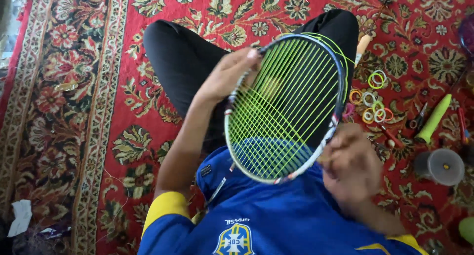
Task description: The person is manually weaving and threading strings through the frame of a badminton racket while sitting on the floor.
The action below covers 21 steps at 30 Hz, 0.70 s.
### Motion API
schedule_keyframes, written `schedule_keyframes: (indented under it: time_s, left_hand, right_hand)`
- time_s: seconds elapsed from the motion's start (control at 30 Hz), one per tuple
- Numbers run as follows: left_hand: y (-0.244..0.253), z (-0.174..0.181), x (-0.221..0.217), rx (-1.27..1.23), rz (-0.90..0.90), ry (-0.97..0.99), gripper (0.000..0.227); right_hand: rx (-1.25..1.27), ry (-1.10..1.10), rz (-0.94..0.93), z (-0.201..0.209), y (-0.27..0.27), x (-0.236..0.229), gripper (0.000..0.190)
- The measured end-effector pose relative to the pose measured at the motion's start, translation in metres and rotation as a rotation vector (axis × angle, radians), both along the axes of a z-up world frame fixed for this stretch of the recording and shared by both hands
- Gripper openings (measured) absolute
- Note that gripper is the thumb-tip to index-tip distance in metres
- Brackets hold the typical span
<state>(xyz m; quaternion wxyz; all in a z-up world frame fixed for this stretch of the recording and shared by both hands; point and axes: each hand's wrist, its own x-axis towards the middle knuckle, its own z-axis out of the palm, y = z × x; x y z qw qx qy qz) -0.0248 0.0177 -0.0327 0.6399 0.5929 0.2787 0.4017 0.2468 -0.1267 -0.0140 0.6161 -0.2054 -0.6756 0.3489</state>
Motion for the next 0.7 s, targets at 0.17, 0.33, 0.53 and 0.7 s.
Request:
schedule_keyframes:
  time_s: [0.17, 0.33, 0.53, 0.7]
  left_hand:
    - [-0.017, 0.0, -0.01, 0.309, 0.634, 0.429, 0.029]
    - [-0.034, 0.022, 0.006, 0.536, 0.731, 0.616, 0.028]
    - [-0.04, 0.028, 0.012, 0.642, 0.741, 0.707, 0.026]
    - [-0.044, 0.027, 0.012, 0.68, 0.695, 0.742, 0.023]
  right_hand:
    - [-0.704, 0.632, 0.542, -0.065, 0.022, 0.04, 0.007]
    - [-0.951, 0.266, 0.12, -0.062, 0.033, 0.039, 0.007]
    - [-0.837, -0.312, 0.005, -0.013, 0.027, 0.039, 0.017]
    - [-0.351, -0.633, -0.192, -0.017, 0.026, 0.046, 0.032]
